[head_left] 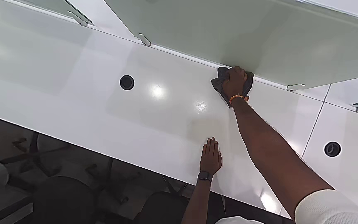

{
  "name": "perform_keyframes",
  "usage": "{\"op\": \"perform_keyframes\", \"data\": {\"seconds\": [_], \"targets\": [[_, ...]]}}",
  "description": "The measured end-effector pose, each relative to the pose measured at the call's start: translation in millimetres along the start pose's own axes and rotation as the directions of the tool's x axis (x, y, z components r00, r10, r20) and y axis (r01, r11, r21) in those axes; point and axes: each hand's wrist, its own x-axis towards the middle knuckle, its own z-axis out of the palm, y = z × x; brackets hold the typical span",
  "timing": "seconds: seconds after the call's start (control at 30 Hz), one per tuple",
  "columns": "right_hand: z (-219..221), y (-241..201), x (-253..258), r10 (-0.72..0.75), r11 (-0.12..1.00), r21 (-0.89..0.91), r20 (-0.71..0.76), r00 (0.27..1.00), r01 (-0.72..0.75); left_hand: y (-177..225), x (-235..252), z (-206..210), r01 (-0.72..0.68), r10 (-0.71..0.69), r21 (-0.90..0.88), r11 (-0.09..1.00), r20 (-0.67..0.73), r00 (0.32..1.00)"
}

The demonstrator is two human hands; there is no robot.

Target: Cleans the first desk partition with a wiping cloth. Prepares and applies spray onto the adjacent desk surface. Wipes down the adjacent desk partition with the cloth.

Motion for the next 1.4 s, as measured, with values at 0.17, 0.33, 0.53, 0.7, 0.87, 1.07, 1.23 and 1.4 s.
{"op": "perform_keyframes", "data": {"seconds": [0.17,0.33,0.53,0.7,0.87,1.07,1.23,1.4], "targets": [[-2.1,1.5,3.9,-0.027,0.999,0.035,-0.005,1.000,0.027,0.3,0.3,-0.9,0.006,-0.006,0.003,1.000,-0.003,1.000],[-18.8,9.0,-42.9,-0.134,0.989,0.089,0.146,0.980,0.122,-1.0,-0.5,1.2,0.012,-0.012,-0.015,1.000,-0.027,1.000],[-51.6,50.0,-224.9,-0.218,0.975,0.125,0.373,0.902,0.184,-0.7,-0.4,2.1,0.008,-0.009,-0.013,1.000,-0.047,0.999],[-74.2,112.3,-372.6,-0.373,0.927,0.156,0.302,0.877,0.341,-0.8,0.7,1.3,0.013,-0.013,0.000,1.000,-0.043,0.999],[-71.4,113.7,-343.0,-0.335,0.940,0.056,0.332,0.882,0.336,-0.1,0.6,2.1,0.007,-0.006,0.015,1.000,-0.043,0.999],[-51.9,93.2,-214.0,-0.306,0.948,0.019,0.319,0.897,0.316,1.6,0.6,-1.9,0.012,-0.012,0.012,1.000,-0.042,0.999],[-43.8,83.1,-106.7,-0.387,0.921,0.059,0.243,0.889,0.385,-0.4,0.6,0.1,0.008,-0.007,0.010,1.000,-0.046,0.999],[-41.7,92.6,-41.9,-0.470,0.883,0.113,0.260,0.844,0.456,-0.8,1.3,-1.3,0.012,-0.012,-0.010,1.000,-0.019,1.000]]}}
